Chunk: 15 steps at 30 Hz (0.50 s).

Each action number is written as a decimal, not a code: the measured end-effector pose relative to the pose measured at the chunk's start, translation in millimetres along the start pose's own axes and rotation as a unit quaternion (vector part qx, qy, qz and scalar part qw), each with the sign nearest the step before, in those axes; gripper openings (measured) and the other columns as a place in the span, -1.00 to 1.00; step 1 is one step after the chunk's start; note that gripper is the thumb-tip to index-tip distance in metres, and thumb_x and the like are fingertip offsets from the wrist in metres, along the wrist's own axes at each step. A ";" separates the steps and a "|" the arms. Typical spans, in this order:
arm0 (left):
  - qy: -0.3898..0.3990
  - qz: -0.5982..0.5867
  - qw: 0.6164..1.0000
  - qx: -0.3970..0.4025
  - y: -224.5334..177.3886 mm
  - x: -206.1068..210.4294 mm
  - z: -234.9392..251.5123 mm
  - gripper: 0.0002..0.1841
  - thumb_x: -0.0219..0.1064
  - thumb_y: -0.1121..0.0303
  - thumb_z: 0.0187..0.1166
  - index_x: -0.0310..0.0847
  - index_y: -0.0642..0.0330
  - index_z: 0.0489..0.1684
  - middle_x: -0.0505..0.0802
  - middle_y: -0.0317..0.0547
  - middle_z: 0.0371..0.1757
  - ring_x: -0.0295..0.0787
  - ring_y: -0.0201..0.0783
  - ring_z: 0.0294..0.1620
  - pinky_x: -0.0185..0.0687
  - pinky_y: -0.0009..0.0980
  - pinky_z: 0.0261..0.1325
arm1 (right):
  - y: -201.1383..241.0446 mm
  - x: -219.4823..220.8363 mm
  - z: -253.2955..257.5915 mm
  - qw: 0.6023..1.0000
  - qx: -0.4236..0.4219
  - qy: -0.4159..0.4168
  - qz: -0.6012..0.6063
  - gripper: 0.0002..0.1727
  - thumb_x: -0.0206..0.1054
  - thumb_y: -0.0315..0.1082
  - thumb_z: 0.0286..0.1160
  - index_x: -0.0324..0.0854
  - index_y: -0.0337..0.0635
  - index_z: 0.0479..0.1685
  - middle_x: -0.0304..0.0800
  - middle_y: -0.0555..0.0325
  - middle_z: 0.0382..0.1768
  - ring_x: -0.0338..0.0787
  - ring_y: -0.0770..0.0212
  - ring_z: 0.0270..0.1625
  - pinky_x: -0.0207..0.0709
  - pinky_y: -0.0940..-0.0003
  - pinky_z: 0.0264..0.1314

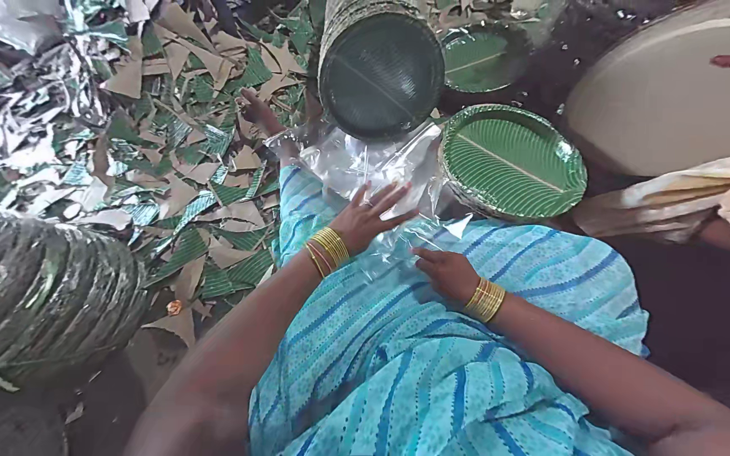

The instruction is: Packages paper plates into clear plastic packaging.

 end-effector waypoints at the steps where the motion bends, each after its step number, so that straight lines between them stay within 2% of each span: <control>1: 0.022 0.011 0.999 0.040 -8.8 2.9 8.8 -0.07 0.42 0.76 0.25 0.44 -0.32 0.72 0.20 -0.04 0.90 -0.02 0.03 0.92 -0.17 0.40 0.76 | -2.0 0.4 -1.2 1.000 0.006 0.020 0.006 -0.82 0.26 -0.65 0.37 0.80 -0.40 -0.25 0.80 -0.22 0.34 0.94 -0.27 -0.12 0.75 -0.19 -0.21; 2: 0.050 0.014 0.997 0.064 -12.2 5.5 15.1 -0.16 0.37 0.75 0.32 0.50 -0.25 0.68 0.19 -0.13 0.91 -0.09 -0.02 0.94 -0.26 0.40 0.78 | -4.1 0.5 -1.0 0.999 0.008 0.034 0.008 -0.82 0.27 -0.64 0.37 0.80 -0.40 -0.23 0.76 -0.21 0.40 0.94 -0.26 -0.13 0.75 -0.19 -0.22; 3: 0.078 0.007 0.995 0.063 -10.0 5.2 18.3 -0.34 0.30 0.75 0.40 0.66 -0.07 0.52 0.20 -0.19 0.91 -0.12 -0.05 0.95 -0.37 0.40 0.78 | -5.8 0.5 0.1 0.999 0.005 0.034 0.009 -0.82 0.27 -0.63 0.37 0.81 -0.39 -0.21 0.74 -0.20 0.42 0.95 -0.25 -0.12 0.76 -0.16 -0.19; 4: 0.087 0.000 0.995 0.040 -1.9 1.8 17.6 -0.56 0.26 0.72 0.48 0.80 0.13 0.26 0.28 -0.21 0.88 -0.08 -0.06 0.94 -0.42 0.41 0.79 | -7.1 -0.2 1.9 1.000 0.002 0.029 0.008 -0.81 0.28 -0.63 0.38 0.81 -0.39 -0.20 0.75 -0.20 0.42 0.94 -0.24 -0.06 0.77 -0.15 -0.11; 5: 0.072 -0.001 0.997 0.003 11.6 -5.1 11.6 -0.70 0.21 0.68 0.54 0.84 0.29 0.05 0.37 -0.18 0.83 0.00 -0.02 0.92 -0.39 0.42 0.79 | -9.6 -0.9 4.8 1.000 -0.004 0.018 0.006 -0.82 0.28 -0.63 0.37 0.81 -0.39 -0.20 0.77 -0.20 0.39 0.93 -0.23 -0.01 0.77 -0.12 -0.04; 6: 0.019 -0.003 0.999 -0.035 27.1 -15.4 -1.8 -0.76 0.20 0.64 0.57 0.84 0.37 -0.06 0.52 -0.11 0.74 0.15 0.04 0.87 -0.31 0.44 0.78 | -12.6 -1.1 8.5 1.000 -0.004 0.015 0.008 -0.81 0.28 -0.64 0.36 0.80 -0.40 -0.19 0.78 -0.21 0.36 0.92 -0.24 0.04 0.76 -0.12 0.02; 8: -0.109 0.012 0.988 -0.104 50.7 -40.4 -43.3 -0.77 0.21 0.54 0.61 0.86 0.33 -0.10 0.72 0.03 0.54 0.39 0.21 0.73 -0.10 0.47 0.72 | -20.5 -3.6 18.1 0.999 0.020 0.024 0.025 -0.76 0.23 -0.66 0.42 0.80 -0.44 -0.09 0.76 -0.24 0.37 0.86 -0.25 0.22 0.72 -0.11 0.22; 10: -0.196 0.060 0.969 -0.140 47.3 -60.1 -85.6 -0.72 0.17 0.39 0.64 0.87 0.27 -0.17 0.82 0.10 0.38 0.58 0.33 0.56 0.21 0.45 0.59 | -28.0 -6.2 27.0 0.999 0.020 -0.010 0.037 -0.77 0.21 -0.65 0.44 0.78 -0.44 -0.11 0.79 -0.26 0.31 0.85 -0.21 0.27 0.73 -0.05 0.26; 12: -0.204 0.070 0.965 -0.147 25.0 -58.7 -108.4 -0.67 0.13 0.32 0.69 0.87 0.26 -0.06 0.83 0.11 0.37 0.64 0.31 0.49 0.39 0.35 0.53 | -28.4 -7.7 37.8 0.999 0.003 -0.014 0.052 -0.78 0.21 -0.66 0.41 0.77 -0.46 -0.13 0.79 -0.27 0.30 0.83 -0.20 0.31 0.69 -0.03 0.34; 14: -0.169 0.067 0.977 -0.113 3.1 -43.5 -104.6 -0.62 0.11 0.39 0.63 0.77 0.12 0.28 0.74 0.04 0.50 0.58 0.21 0.58 0.33 0.29 0.58 | -21.2 -5.0 48.4 0.998 -0.025 0.010 0.056 -0.80 0.23 -0.67 0.35 0.75 -0.46 -0.17 0.80 -0.27 0.28 0.81 -0.23 0.31 0.65 -0.11 0.34; 15: -0.148 0.063 0.983 -0.089 -1.8 -36.6 -92.5 -0.49 0.14 0.52 0.51 0.67 -0.03 0.46 0.66 -0.01 0.60 0.50 0.15 0.66 0.24 0.29 0.63 | -17.3 -2.4 52.0 0.998 -0.039 0.020 0.054 -0.80 0.27 -0.67 0.29 0.76 -0.44 -0.18 0.81 -0.26 0.26 0.82 -0.24 0.29 0.63 -0.15 0.30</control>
Point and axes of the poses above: each hand's wrist, its own z-axis towards the middle knuckle, its own x-axis out of the palm, y = z × x, the point moved 5 cm from there along z, towards the middle knuckle
